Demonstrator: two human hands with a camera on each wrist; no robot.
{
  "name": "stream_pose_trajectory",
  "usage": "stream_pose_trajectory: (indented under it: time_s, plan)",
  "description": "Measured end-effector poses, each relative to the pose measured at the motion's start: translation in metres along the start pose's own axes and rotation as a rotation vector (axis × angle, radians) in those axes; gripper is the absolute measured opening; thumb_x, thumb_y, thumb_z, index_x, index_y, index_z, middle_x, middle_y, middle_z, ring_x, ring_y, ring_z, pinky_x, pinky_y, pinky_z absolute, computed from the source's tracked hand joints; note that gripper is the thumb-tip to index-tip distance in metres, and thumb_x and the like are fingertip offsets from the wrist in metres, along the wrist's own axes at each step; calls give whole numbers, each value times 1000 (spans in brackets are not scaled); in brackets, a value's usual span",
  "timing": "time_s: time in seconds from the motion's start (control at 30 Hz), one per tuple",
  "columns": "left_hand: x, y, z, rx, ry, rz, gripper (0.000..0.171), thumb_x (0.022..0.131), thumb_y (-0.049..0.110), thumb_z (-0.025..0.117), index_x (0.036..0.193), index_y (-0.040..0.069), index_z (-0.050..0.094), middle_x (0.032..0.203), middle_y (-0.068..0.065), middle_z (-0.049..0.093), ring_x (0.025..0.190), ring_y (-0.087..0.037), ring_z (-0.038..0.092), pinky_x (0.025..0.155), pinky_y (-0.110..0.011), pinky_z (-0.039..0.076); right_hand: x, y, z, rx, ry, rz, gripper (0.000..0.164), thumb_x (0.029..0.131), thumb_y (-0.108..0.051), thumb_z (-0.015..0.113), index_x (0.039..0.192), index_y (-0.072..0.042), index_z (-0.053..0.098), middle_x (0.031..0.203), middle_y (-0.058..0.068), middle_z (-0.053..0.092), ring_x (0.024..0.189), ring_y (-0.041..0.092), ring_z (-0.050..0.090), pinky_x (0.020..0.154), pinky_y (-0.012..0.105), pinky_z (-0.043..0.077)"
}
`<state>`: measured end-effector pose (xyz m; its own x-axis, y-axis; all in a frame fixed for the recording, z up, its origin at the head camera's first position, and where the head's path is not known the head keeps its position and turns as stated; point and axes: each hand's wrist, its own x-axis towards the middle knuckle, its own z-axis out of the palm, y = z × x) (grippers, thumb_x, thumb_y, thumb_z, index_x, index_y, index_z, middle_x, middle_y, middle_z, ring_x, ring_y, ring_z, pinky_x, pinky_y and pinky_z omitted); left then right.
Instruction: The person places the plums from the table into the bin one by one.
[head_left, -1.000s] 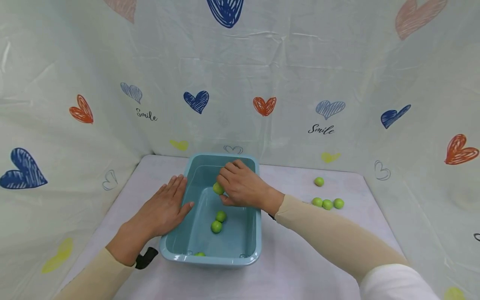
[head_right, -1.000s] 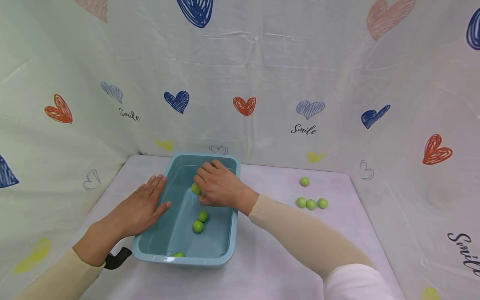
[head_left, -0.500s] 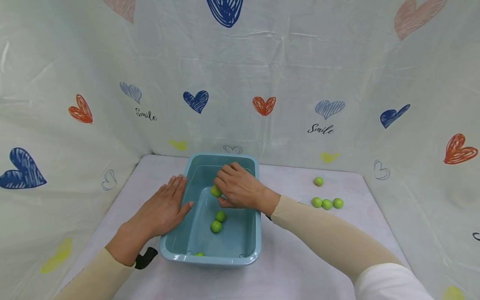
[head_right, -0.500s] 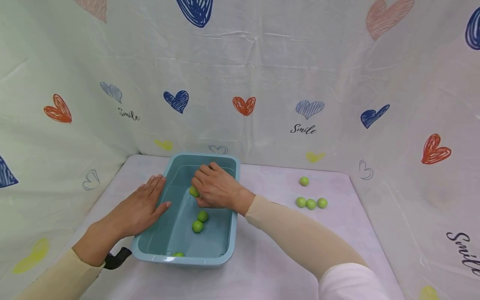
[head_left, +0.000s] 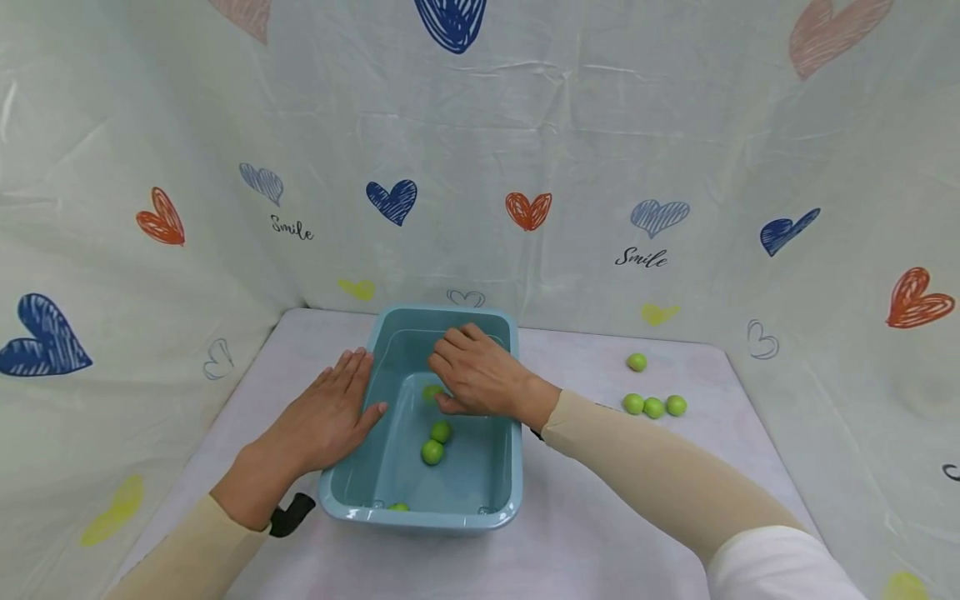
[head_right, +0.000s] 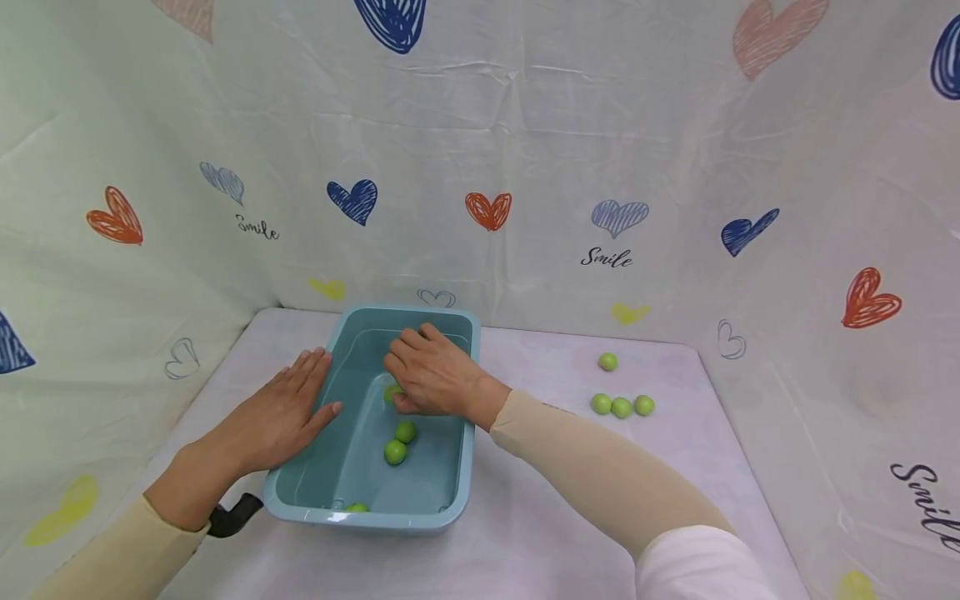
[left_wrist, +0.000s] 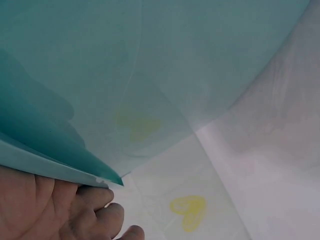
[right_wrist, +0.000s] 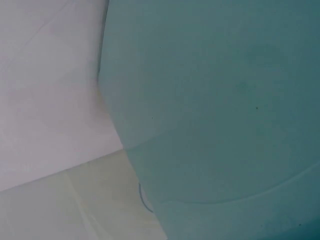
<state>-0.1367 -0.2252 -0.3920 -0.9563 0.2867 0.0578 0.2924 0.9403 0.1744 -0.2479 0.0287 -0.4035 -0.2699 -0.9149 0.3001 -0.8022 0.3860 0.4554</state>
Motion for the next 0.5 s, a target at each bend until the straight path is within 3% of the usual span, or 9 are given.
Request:
stream_pose_trajectory:
  time_s: [0.5]
  plan:
    - [0,1,-1,-2,-2,-2,76,109,37,55,161,-12,28,168,-31,28,157,-50,25,123,-67,30,-1,0,1,-3,6,3,38,102,-51,54,102,-14,61,92,1,59,90,22,53,85,37,44]
